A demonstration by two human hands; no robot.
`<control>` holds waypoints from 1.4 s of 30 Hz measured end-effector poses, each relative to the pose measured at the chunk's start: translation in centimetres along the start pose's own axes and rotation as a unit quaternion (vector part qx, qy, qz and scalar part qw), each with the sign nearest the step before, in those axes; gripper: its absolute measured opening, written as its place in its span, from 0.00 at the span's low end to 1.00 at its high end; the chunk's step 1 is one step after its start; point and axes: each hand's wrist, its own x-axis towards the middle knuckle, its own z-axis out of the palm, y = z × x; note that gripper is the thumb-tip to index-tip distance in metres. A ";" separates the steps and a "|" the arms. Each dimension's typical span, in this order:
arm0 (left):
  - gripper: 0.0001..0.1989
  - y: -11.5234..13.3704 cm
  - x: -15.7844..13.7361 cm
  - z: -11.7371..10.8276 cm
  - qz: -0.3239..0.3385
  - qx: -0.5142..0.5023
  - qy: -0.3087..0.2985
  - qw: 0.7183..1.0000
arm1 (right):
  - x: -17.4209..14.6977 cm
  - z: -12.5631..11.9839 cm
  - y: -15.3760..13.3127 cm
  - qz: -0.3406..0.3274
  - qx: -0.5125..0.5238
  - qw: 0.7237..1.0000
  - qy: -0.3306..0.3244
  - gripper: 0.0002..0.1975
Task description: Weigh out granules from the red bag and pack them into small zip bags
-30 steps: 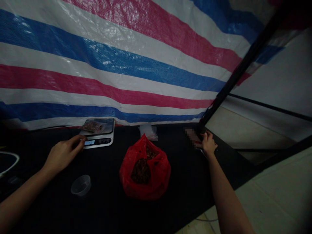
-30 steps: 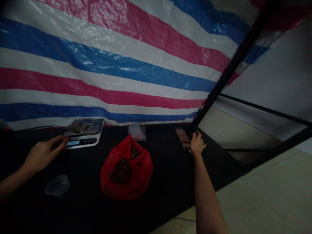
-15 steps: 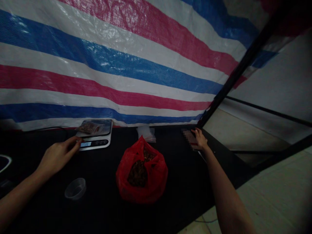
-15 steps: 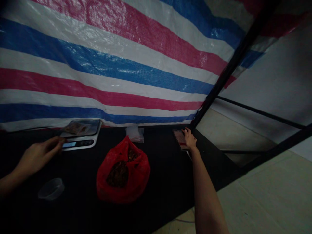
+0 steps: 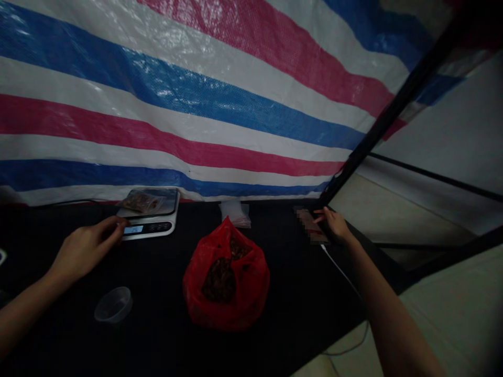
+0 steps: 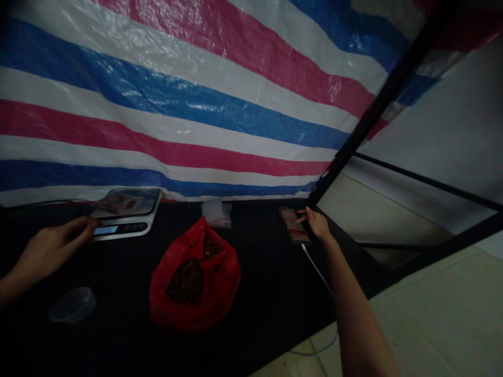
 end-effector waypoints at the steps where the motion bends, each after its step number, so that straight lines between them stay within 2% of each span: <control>1: 0.23 0.0 0.0 0.0 0.001 0.003 0.000 1.000 | -0.2 -0.2 0.4 0.005 0.015 1.000 0.022 0.28; 3: 0.23 0.0 0.0 0.1 0.002 0.005 0.004 1.000 | -0.5 -0.3 1.1 0.024 0.032 0.997 0.064 0.26; 5: 0.23 0.1 -0.1 0.0 0.002 0.005 0.008 1.000 | -0.7 0.0 1.4 0.041 0.032 0.996 0.079 0.24; 9: 0.23 0.5 -0.2 -0.3 0.000 0.004 -0.001 1.000 | -1.8 1.0 0.5 0.076 0.022 0.996 0.035 0.26; 11: 0.22 0.6 -0.3 -0.4 0.000 0.003 -0.002 1.000 | -2.6 1.4 -0.3 0.079 0.030 0.996 0.006 0.31; 13: 0.22 0.8 -0.3 -0.4 0.003 0.007 0.000 1.000 | -3.6 1.8 -1.2 0.065 0.019 0.998 -0.013 0.40; 16: 0.22 1.0 -0.3 -0.5 0.003 0.013 0.001 1.000 | -5.3 2.3 -2.7 0.050 -0.049 0.997 -0.016 0.51; 19: 0.22 1.1 -0.4 -0.7 -0.001 0.013 -0.007 1.000 | -7.7 2.5 -4.8 0.048 -0.105 0.993 -0.008 0.50; 23: 0.22 1.0 -0.5 -0.8 -0.003 0.017 -0.008 1.000 | -11.3 1.9 -7.3 0.022 -0.115 0.993 -0.020 0.43; 26: 0.22 1.0 -0.5 -0.7 -0.004 0.035 -0.005 0.999 | -12.5 1.3 -7.6 0.009 -0.085 0.996 0.010 0.34; 28: 0.22 1.0 -0.5 -0.7 -0.005 0.045 -0.002 0.999 | -12.3 1.3 -7.1 -0.025 -0.049 0.998 0.033 0.29; 31: 0.23 0.9 -0.4 -0.6 -0.005 0.048 -0.001 0.999 | -11.8 1.8 -6.0 -0.080 0.006 0.997 0.004 0.23; 33: 0.23 0.8 -0.3 -0.5 -0.004 0.047 -0.003 0.999 | -11.8 2.1 -5.5 -0.091 0.030 0.995 -0.030 0.23; 36: 0.23 0.6 -0.2 -0.5 -0.013 0.037 0.001 0.999 | -12.1 2.2 -5.2 -0.095 0.088 0.990 -0.048 0.24; 42: 0.23 0.1 0.2 -0.1 -0.016 0.037 0.001 0.999 | -12.5 1.7 -4.5 -0.100 0.301 0.948 -0.008 0.27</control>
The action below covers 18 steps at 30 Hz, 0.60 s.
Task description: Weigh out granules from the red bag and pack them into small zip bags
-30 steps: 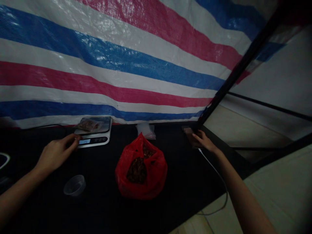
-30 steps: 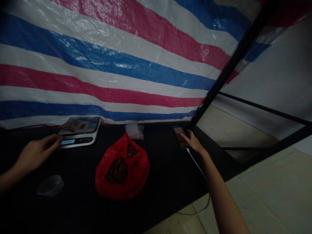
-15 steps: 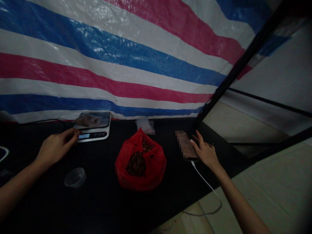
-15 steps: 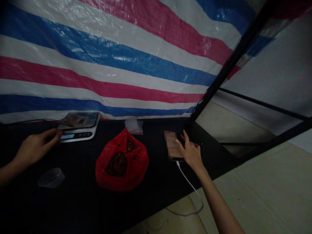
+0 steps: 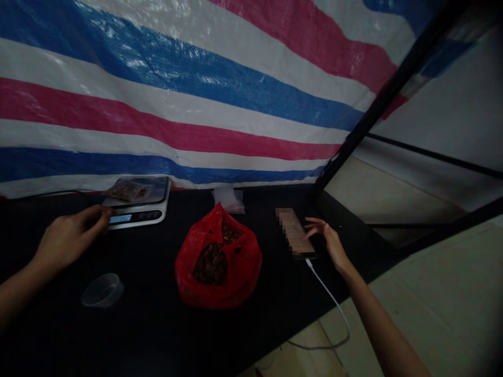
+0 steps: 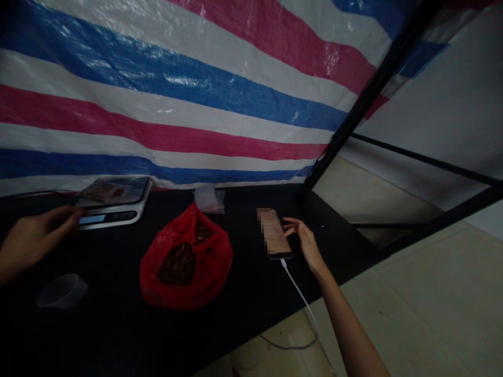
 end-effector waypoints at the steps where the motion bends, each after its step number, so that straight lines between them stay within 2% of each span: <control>1: 0.22 -0.1 0.1 0.1 -0.002 0.002 0.000 1.000 | 0.0 -0.1 0.0 0.004 0.017 1.000 0.020 0.27; 4: 0.23 -0.5 0.1 0.4 -0.009 -0.005 0.004 1.000 | -0.1 -0.1 -0.1 0.015 0.023 0.998 0.060 0.24; 13: 0.25 -0.5 0.2 0.6 -0.025 -0.007 0.011 1.000 | -0.1 0.0 0.2 0.047 0.033 0.994 0.091 0.19; 18: 0.24 -0.3 0.1 0.3 -0.026 -0.017 -0.004 1.000 | -0.1 0.0 0.5 0.044 0.065 0.995 0.065 0.18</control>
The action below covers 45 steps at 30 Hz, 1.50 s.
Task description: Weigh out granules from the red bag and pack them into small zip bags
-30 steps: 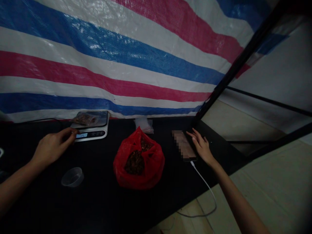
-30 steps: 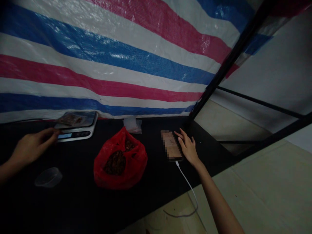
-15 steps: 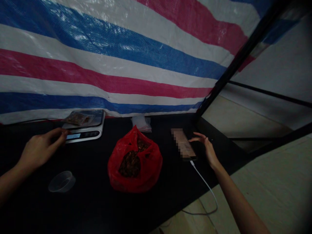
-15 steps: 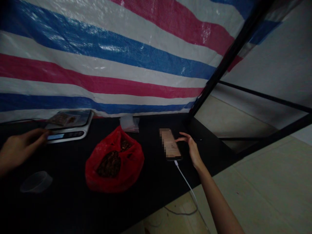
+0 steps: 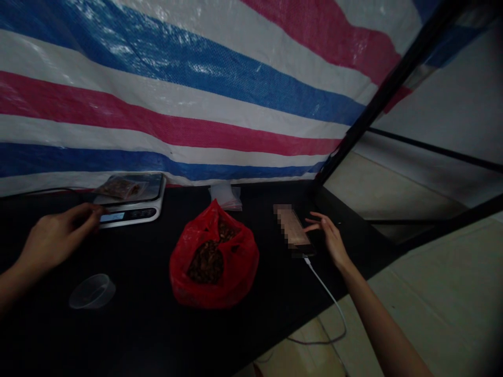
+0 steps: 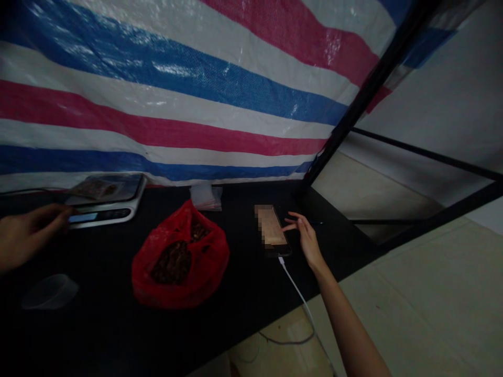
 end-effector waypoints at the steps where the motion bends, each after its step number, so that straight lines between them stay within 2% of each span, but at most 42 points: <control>1: 0.25 0.0 0.0 0.0 0.000 -0.003 0.001 1.000 | 0.0 0.0 0.0 0.002 0.004 1.000 -0.007 0.18; 22: 0.24 -0.8 0.3 0.6 0.032 0.020 0.012 0.999 | 0.3 -0.2 0.1 0.023 -0.042 0.998 -0.030 0.22; 31: 0.22 -0.3 0.1 0.0 0.032 0.012 0.003 0.999 | 0.1 -0.1 0.0 0.015 -0.035 0.999 0.022 0.20; 35: 0.23 -0.4 0.1 0.2 0.038 0.009 0.006 0.999 | 0.2 0.0 0.1 0.003 -0.060 0.998 0.019 0.20; 40: 0.23 -0.1 -0.2 0.0 0.031 0.016 0.002 0.999 | 0.3 0.0 0.4 0.023 -0.052 0.998 0.001 0.20; 45: 0.24 0.0 -0.4 -0.2 0.032 0.016 -0.003 0.999 | 0.2 0.0 0.2 0.020 -0.055 0.998 0.015 0.21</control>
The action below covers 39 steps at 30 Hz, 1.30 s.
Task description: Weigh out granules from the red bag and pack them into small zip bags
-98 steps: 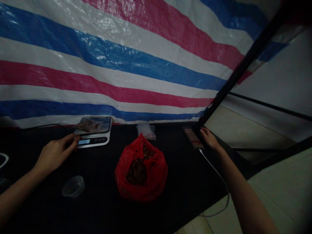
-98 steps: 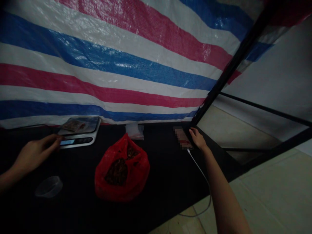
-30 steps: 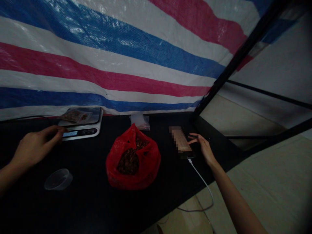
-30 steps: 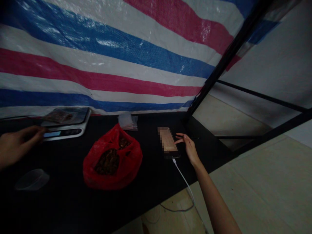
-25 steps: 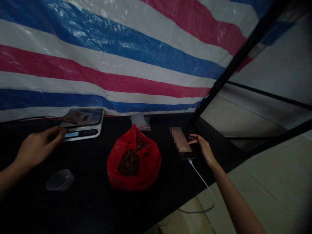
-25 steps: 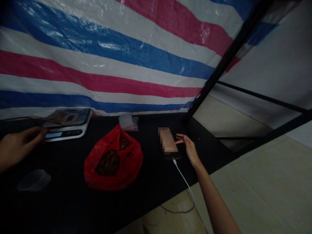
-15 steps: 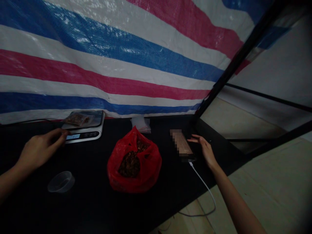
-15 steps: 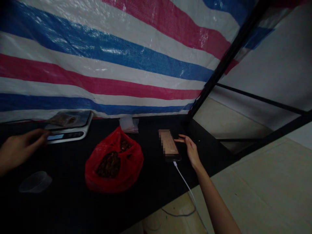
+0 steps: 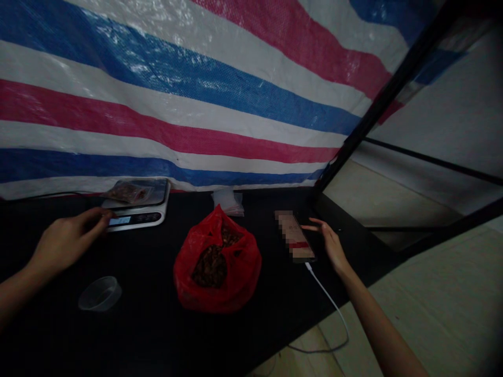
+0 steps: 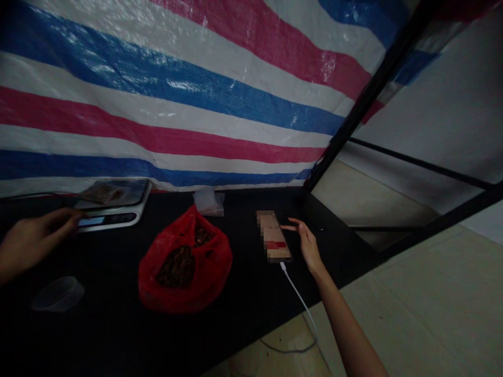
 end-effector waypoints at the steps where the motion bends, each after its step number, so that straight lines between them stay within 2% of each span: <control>1: 0.24 0.0 0.0 0.0 -0.002 -0.001 -0.001 1.000 | 0.0 0.0 -0.1 -0.003 -0.002 1.000 0.002 0.21; 13: 0.22 0.5 0.0 -0.3 0.001 0.011 -0.004 1.000 | 0.2 0.3 0.5 -0.039 -0.019 0.999 0.011 0.20; 20: 0.23 0.2 0.1 0.0 0.006 0.011 0.006 1.000 | 0.3 0.5 0.2 -0.041 -0.036 0.998 -0.029 0.17; 30: 0.23 0.4 0.0 -0.2 0.013 0.002 0.013 1.000 | 0.6 0.3 1.0 -0.061 -0.046 0.997 -0.013 0.17; 39: 0.22 0.9 -0.3 -0.7 0.016 -0.013 -0.001 1.000 | 0.8 0.3 1.4 -0.035 -0.005 0.999 -0.035 0.18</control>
